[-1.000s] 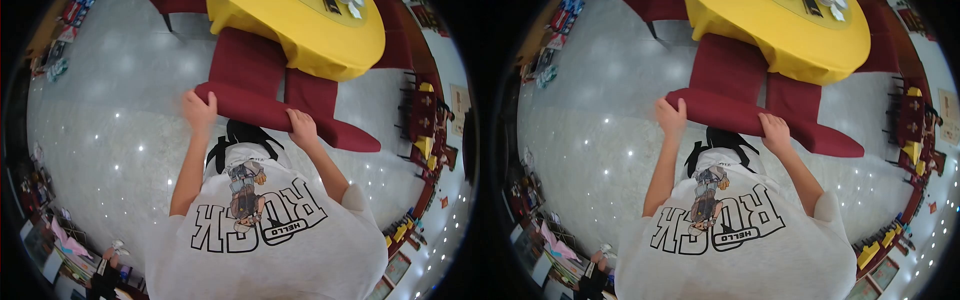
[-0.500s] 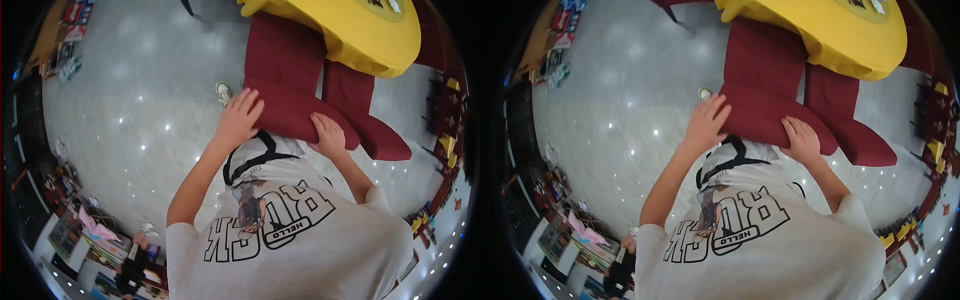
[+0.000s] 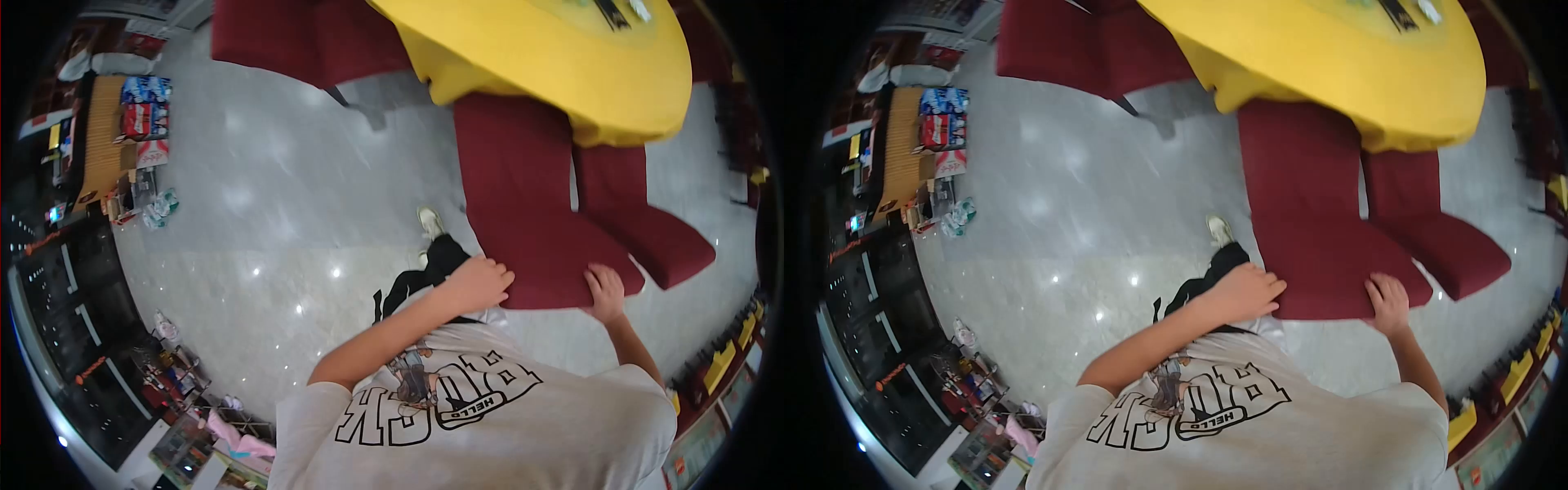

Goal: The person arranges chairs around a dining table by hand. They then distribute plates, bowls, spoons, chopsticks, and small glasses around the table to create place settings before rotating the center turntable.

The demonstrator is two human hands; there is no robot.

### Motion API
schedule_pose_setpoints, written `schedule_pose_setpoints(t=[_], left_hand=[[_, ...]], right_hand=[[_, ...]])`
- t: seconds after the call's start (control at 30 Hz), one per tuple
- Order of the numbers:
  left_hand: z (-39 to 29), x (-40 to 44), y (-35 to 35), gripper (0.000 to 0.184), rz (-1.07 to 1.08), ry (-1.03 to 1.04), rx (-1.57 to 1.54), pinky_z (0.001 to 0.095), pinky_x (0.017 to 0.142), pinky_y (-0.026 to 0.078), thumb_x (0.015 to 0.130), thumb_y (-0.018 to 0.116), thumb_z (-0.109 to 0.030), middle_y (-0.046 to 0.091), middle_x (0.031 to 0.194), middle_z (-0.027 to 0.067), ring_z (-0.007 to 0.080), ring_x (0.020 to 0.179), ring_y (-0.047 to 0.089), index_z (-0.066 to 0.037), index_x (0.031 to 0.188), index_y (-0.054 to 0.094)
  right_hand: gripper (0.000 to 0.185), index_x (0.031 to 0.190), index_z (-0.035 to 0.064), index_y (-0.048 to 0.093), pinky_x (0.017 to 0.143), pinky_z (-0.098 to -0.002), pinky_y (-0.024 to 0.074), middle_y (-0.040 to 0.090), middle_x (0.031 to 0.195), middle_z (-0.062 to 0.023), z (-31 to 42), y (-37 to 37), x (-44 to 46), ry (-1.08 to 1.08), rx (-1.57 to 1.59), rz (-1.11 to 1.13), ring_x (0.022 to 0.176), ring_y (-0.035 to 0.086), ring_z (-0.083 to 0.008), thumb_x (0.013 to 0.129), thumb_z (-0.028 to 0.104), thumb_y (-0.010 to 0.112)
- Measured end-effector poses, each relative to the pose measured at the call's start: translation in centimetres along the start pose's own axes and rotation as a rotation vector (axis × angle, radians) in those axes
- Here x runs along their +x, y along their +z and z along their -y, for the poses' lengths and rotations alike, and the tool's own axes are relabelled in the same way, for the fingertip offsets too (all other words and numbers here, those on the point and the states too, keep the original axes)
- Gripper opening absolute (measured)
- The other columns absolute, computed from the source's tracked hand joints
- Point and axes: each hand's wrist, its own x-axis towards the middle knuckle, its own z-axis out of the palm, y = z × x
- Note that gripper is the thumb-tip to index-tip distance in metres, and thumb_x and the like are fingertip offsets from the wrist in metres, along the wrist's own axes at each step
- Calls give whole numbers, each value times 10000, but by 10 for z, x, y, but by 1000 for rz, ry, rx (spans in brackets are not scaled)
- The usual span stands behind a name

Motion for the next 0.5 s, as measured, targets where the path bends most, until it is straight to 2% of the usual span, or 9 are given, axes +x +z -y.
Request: schedule_pose_setpoints(t=[0.03,0.07,0.23,0.3,0.33,0.37,0.43,0.47,0.5], left_hand=[[7,-9,-8,426,20,-39,15,386,832,459,829,647,-327,626,983,87,238,923,621,-59,1152,574],[18,-24,-12,399,-80,-49,15,374,832,459,830,646,-296,633,947,90,239,947,623,-65,1147,570],[102,-111,-64,326,-406,-297,-76,428,866,456,840,630,-245,652,1022,128,292,962,618,-69,1113,600],[150,-154,-67,310,-545,-377,-31,430,834,468,844,626,-236,666,948,134,305,924,627,-76,1109,603],[168,-177,-75,310,-554,-364,-27,430,834,468,844,626,-236,666,948,134,305,924,627,-76,1109,603],[188,-199,-82,311,-562,-445,-98,436,814,473,846,625,-236,670,905,136,315,910,631,-75,1111,602],[231,-241,-89,312,-583,-509,-167,442,794,478,847,624,-237,673,862,138,325,896,635,-74,1112,601],[256,-262,-83,296,-524,-570,-118,444,775,481,841,632,-231,674,850,141,332,862,640,-70,1089,609],[284,-276,-83,280,-478,-627,-64,446,756,484,836,639,-225,675,839,144,338,827,645,-67,1065,618]], right_hand=[[741,1147,52,567,928,-487,442,550,1205,-151,3,-2,1,24,-12,43,1115,533,-361,494,305,810],[744,1144,56,564,933,-488,436,540,1200,-152,4,-4,3,40,-12,60,1117,524,-361,486,292,818],[756,1157,57,533,921,-495,427,511,1190,-164,23,-12,12,119,-76,89,1093,507,-382,497,279,828],[751,1182,62,519,947,-498,409,494,1221,-167,39,-12,13,302,-143,56,1127,484,-389,526,270,817],[745,1231,51,484,1025,-505,355,468,1264,-176,49,-14,14,401,-160,97,1206,434,-381,584,237,802],[745,1231,51,484,1025,-505,355,468,1264,-176,55,-6,8,407,-172,86,1206,434,-381,584,237,802],[720,1300,60,461,1009,-502,398,439,1357,-165,58,21,0,710,-506,116,1213,471,-363,659,183,763],[720,1300,60,461,1009,-502,398,439,1357,-165,61,30,9,715,-519,107,1213,471,-363,659,183,763],[685,1346,69,432,992,-491,426,431,1387,-164,59,37,26,1132,-473,186,1214,493,-347,730,167,715]])
